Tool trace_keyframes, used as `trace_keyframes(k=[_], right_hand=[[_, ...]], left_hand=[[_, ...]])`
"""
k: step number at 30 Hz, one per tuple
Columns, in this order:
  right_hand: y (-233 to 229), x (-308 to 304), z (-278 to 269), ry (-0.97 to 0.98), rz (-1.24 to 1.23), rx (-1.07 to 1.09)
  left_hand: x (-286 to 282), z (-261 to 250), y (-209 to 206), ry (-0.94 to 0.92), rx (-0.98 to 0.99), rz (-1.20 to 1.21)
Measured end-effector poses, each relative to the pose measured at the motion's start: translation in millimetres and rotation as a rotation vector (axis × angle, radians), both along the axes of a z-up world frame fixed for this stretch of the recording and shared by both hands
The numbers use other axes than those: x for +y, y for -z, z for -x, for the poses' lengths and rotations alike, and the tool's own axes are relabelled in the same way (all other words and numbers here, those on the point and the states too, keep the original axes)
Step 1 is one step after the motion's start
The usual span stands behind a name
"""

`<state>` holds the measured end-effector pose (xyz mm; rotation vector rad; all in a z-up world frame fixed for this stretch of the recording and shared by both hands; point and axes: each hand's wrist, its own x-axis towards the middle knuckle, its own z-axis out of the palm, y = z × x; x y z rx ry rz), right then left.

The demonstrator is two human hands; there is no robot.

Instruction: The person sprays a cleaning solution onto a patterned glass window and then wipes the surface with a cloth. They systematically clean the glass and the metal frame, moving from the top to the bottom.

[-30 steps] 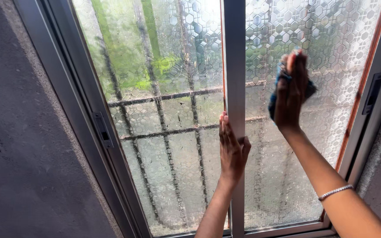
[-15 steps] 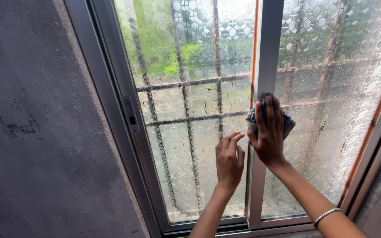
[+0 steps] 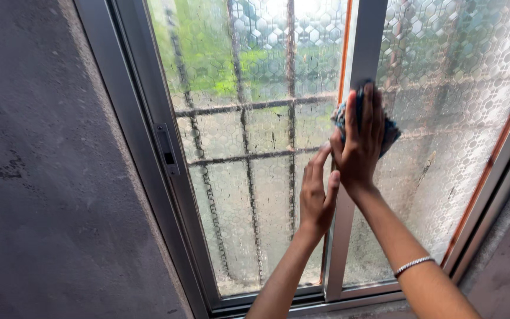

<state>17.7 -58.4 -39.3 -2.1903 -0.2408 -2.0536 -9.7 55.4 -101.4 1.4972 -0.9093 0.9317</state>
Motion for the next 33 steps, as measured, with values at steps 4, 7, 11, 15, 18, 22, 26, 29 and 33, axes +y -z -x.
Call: trace_keyframes(k=[4,7,11,15,18,22,26,29,33], right_hand=[[98.9,-4.2,7.6,-0.048,0.019,0.073],[159.2,-7.7,10.9,-0.055,0.047,0.132],[195.6,-26.3,21.8,-0.098,0.129,0.247],[163.4,-73.7,21.5,-0.179,0.213,0.343],[117.3,-116.0,16.0,-0.080,0.118,0.266],[98.4,-123.8,12.8,-0.091,-0.321,0.198],[122.5,-81.0,17.5,-0.181,0.073,0.255],[104.1,-103.0,13.5,-0.170,0.218,0.328],[59.1,-188.4,3.1,-0.123,0.087,0.186]], left_hand=[[-1.0,8.9,77.2,0.073,0.199,0.024],[-3.8,13.8,110.1,0.049,0.286,0.047],[-1.3,23.7,114.3,-0.070,0.213,-0.035],[-0.6,27.0,82.6,-0.191,-0.070,-0.216],[-8.7,36.1,66.8,-0.230,-0.123,-0.309],[-21.5,44.3,56.4,-0.302,-0.182,-0.447],[-26.3,44.6,49.6,-0.310,-0.199,-0.480],[-41.6,40.7,41.2,-0.363,-0.227,-0.498],[-69.6,34.5,32.3,-0.412,-0.271,-0.535]])
